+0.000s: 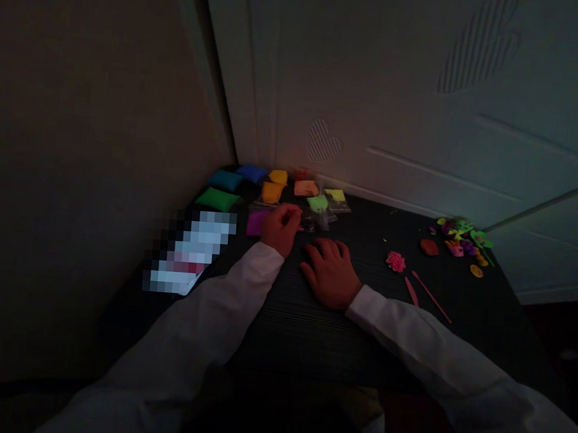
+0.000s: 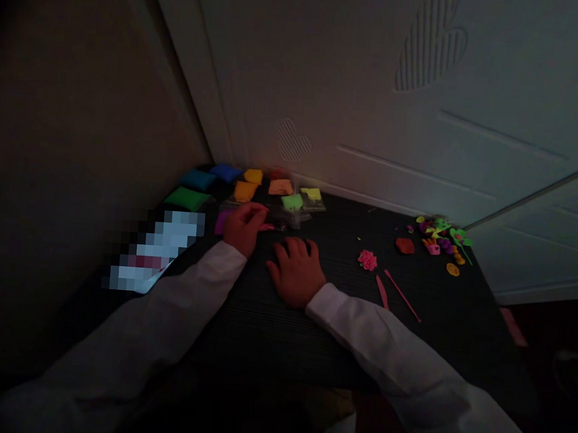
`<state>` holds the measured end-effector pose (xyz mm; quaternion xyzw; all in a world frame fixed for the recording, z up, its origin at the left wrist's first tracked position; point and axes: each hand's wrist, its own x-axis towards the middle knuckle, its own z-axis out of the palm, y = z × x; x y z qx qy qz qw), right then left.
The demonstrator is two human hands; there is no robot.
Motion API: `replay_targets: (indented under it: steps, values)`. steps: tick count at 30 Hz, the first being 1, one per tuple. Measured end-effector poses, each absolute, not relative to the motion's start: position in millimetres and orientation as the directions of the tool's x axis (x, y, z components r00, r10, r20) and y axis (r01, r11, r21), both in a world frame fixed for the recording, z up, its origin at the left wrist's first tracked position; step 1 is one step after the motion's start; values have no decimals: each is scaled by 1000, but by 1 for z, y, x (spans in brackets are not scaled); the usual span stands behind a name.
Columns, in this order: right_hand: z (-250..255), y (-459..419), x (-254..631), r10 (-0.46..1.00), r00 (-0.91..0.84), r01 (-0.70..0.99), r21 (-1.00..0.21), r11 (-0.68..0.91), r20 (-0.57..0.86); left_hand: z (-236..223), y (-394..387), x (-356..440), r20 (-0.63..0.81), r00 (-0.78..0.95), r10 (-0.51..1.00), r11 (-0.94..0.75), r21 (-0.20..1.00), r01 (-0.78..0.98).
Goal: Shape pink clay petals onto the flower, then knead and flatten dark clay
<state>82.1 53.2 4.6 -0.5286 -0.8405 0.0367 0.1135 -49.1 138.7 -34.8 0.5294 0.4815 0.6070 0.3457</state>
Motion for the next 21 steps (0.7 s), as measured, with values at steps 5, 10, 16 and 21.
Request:
replay_targets:
  steps: [5, 10, 16, 21]
  values:
    - [4, 52, 81, 897, -416, 866, -233, 441, 153, -35, 139, -50, 320, -188, 928, -305, 946, 104]
    - [5, 63, 91, 901, -411, 846, -310, 434, 140, -30, 138, -50, 334, -170, 927, -315, 940, 129]
    - [17, 82, 120, 921, -376, 851, -353, 388, 106, -30, 138, -51, 333, -166, 928, -310, 939, 152]
    - [20, 73, 111, 894, -440, 869, -214, 447, 82, -33, 140, -50, 329, -171, 929, -311, 942, 126]
